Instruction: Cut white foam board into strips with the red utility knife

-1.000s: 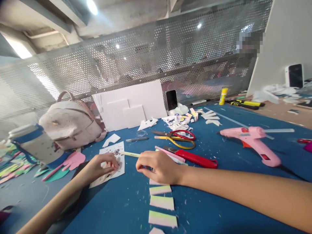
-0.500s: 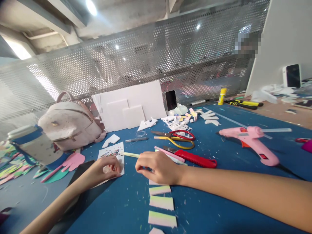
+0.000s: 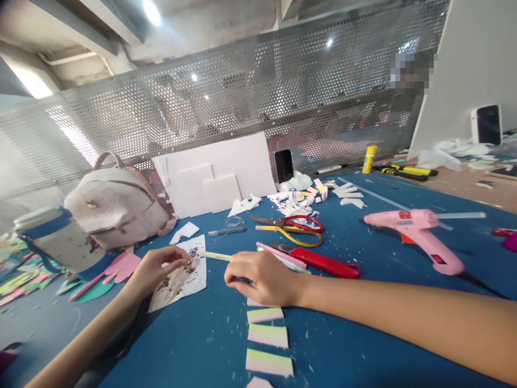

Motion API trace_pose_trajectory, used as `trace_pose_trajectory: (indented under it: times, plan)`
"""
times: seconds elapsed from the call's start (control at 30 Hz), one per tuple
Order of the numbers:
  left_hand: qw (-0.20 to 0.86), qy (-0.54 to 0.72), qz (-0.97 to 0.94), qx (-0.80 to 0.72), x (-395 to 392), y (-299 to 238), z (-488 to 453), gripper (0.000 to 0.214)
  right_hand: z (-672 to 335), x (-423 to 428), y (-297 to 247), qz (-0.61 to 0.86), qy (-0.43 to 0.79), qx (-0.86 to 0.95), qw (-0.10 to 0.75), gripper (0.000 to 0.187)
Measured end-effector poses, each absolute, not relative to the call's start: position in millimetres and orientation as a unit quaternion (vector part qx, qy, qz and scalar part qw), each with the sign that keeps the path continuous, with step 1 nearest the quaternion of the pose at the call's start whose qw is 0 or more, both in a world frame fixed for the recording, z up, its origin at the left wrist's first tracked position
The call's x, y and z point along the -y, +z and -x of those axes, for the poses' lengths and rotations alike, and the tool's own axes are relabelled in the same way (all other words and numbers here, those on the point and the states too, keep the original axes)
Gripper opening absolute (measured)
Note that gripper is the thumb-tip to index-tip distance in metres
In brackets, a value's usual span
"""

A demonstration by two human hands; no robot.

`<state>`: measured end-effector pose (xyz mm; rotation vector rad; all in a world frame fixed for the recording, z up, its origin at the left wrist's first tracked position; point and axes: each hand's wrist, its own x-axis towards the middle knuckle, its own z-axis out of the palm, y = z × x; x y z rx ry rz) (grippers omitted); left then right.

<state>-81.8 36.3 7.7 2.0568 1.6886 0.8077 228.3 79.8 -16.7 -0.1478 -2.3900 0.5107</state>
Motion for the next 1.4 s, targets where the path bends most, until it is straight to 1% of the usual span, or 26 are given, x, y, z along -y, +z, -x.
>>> trace_pose_trajectory:
  times: [0.17, 0.27, 0.4, 0.67, 0.97, 1.23, 1.4]
  plan:
    - [0.112, 0.319, -0.687, -0.643, -43, 2, 104, 0.02, -229, -80, -18, 0.055, 0.193, 0.919, 0.34, 0.009]
    - [0.097, 0.333, -0.669, -0.658, -46, 0, 118, 0.019, -229, -80, -17, 0.055, 0.19, 0.92, 0.34, 0.01]
    - [0.1, 0.344, -0.653, -0.667, -49, 0, 127, 0.02, -229, -79, -17, 0.051, 0.184, 0.922, 0.336, 0.01]
    - [0.099, 0.34, -0.647, -0.675, -47, 1, 124, 0.014, -229, -81, -19, 0.042, 0.187, 0.924, 0.33, 0.01]
    - [0.114, 0.348, -0.645, -0.67, -50, -4, 130, 0.016, -229, -81, -20, 0.036, 0.184, 0.925, 0.33, 0.01]
    - [0.107, 0.35, -0.637, -0.678, -50, -5, 131, 0.023, -229, -82, -22, 0.035, 0.186, 0.925, 0.329, 0.01]
    - [0.11, 0.325, -0.654, -0.674, -51, -6, 129, 0.02, -229, -82, -21, 0.032, 0.185, 0.926, 0.328, 0.01]
